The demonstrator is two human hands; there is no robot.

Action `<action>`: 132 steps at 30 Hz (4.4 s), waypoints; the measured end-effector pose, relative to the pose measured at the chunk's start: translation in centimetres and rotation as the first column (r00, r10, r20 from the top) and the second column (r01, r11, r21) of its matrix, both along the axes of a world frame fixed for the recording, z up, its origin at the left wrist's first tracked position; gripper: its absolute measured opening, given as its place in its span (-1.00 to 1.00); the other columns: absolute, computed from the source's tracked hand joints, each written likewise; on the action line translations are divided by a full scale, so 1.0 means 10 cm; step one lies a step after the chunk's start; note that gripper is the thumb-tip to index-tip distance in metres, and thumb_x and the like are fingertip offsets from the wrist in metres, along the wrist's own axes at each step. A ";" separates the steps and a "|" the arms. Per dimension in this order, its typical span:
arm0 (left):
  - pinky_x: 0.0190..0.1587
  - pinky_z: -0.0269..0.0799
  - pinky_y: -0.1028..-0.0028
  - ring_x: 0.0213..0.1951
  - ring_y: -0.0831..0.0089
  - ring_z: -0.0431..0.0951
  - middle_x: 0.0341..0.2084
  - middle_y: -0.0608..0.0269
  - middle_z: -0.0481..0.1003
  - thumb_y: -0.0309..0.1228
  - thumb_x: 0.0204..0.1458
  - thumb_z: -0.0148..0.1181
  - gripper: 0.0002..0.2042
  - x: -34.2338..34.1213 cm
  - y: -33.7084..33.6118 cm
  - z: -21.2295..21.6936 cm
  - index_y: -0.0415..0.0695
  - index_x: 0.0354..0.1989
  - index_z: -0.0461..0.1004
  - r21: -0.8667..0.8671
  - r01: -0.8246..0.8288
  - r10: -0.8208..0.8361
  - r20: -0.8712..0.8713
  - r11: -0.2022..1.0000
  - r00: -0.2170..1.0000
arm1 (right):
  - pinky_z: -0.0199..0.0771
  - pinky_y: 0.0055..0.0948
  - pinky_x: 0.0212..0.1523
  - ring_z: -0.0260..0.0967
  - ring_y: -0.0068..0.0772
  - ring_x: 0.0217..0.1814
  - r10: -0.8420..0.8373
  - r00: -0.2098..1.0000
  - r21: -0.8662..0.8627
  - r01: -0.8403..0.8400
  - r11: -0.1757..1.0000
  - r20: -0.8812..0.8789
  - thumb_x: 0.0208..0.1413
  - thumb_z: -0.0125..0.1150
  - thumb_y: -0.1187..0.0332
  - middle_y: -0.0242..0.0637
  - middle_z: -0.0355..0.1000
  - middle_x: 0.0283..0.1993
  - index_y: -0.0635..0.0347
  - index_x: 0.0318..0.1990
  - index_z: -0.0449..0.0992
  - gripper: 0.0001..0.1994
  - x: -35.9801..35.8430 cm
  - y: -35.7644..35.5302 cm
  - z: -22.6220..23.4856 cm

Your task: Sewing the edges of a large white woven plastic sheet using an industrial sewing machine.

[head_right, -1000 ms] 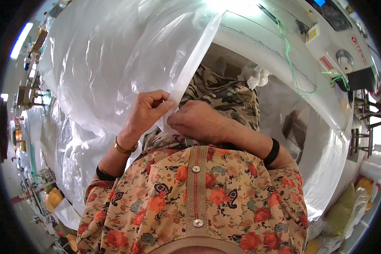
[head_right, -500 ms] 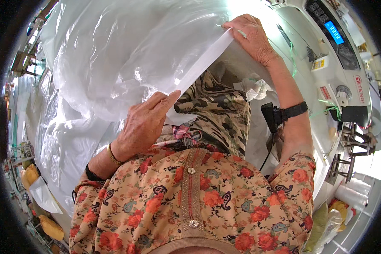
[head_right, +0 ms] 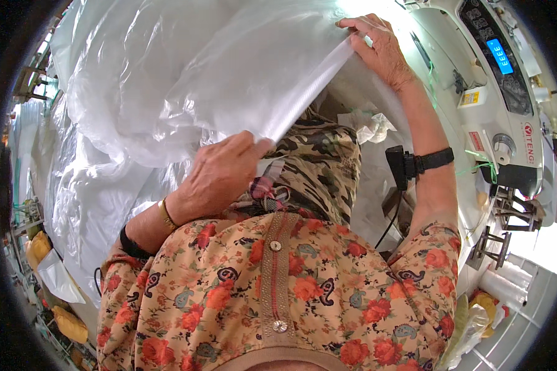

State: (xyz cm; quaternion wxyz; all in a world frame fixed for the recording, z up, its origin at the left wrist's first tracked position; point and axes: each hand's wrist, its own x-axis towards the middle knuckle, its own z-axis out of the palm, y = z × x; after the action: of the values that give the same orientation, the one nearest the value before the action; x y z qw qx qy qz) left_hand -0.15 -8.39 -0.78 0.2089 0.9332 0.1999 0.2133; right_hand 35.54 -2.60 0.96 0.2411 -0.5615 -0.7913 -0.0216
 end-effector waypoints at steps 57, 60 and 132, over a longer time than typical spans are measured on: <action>-0.11 0.42 0.18 -0.14 0.16 0.53 -0.12 0.09 0.52 -0.28 0.06 0.15 -0.62 1.56 1.00 0.96 -0.13 0.04 0.47 0.548 0.118 -0.209 0.107 0.828 0.972 | 0.26 -0.02 0.18 0.49 -0.11 -0.09 -0.547 0.827 0.023 0.549 0.835 0.132 0.15 0.00 0.28 -0.11 0.53 -0.21 0.18 -0.08 0.53 -0.72 -0.18 -0.05 0.14; 0.02 0.41 0.21 0.01 0.16 0.49 0.02 0.01 0.44 -0.27 0.08 0.14 -0.61 1.00 0.31 0.81 -0.15 0.07 0.43 0.327 0.329 -0.382 0.113 0.886 0.917 | 0.39 -0.07 -0.05 0.40 -0.11 -0.01 -0.545 0.838 0.147 0.535 0.832 0.030 0.06 0.05 0.49 -0.19 0.48 -0.13 0.15 0.02 0.44 -0.67 -0.10 -0.05 0.13; 0.21 0.27 0.35 0.14 0.31 0.44 0.04 0.16 0.51 -0.48 0.12 0.09 -0.74 1.60 1.87 0.51 -0.20 -0.03 0.54 -0.084 0.243 -0.232 0.123 0.966 0.965 | 0.20 -0.32 0.21 0.43 -0.39 -0.06 -0.329 0.897 0.288 0.244 0.926 0.294 0.09 0.20 0.33 -0.40 0.44 -0.21 0.03 -0.16 0.49 -0.84 -0.36 -0.36 0.13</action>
State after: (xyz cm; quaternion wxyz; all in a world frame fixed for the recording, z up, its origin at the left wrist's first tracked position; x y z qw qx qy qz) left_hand 15.80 10.35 4.29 0.2897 0.9255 0.0849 0.2289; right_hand 31.93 -6.17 2.22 0.1633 -0.6265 -0.7199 -0.2500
